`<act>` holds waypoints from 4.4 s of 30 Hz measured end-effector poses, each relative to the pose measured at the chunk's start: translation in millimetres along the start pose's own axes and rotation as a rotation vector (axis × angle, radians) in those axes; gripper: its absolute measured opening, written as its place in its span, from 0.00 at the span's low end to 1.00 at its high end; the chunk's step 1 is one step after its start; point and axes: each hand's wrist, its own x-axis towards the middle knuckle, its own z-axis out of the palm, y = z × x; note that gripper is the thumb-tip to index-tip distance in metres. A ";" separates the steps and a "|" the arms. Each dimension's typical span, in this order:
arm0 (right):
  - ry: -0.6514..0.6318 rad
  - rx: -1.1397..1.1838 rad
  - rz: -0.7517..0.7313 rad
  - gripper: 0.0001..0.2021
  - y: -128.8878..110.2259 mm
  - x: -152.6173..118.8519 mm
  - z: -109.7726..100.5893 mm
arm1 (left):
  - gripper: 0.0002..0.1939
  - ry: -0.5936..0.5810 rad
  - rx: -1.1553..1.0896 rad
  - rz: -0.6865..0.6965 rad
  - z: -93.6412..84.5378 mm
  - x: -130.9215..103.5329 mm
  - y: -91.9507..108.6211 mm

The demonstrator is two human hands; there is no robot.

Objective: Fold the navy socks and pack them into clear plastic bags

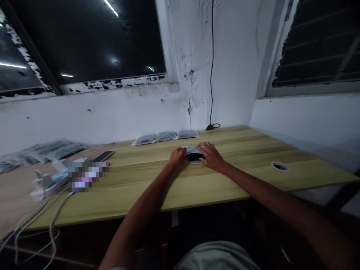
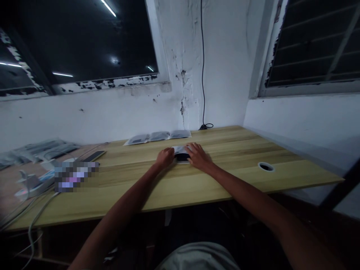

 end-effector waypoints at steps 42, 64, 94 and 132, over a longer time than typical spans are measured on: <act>0.147 0.374 0.096 0.04 66.0 -1.7 -12.7 | 0.11 0.127 0.052 0.342 -2.4 8.3 -29.4; -0.216 0.035 0.052 0.09 10.7 -8.1 13.6 | 0.09 -0.078 -0.196 0.421 16.5 -2.2 -1.8; 0.035 -0.113 0.183 0.07 77.1 -12.3 -5.2 | 0.07 0.174 -0.371 0.187 -10.5 -0.6 -47.5; -0.181 0.355 0.183 0.22 12.9 1.2 -1.0 | 0.12 0.154 -0.941 -0.018 22.9 1.7 -8.3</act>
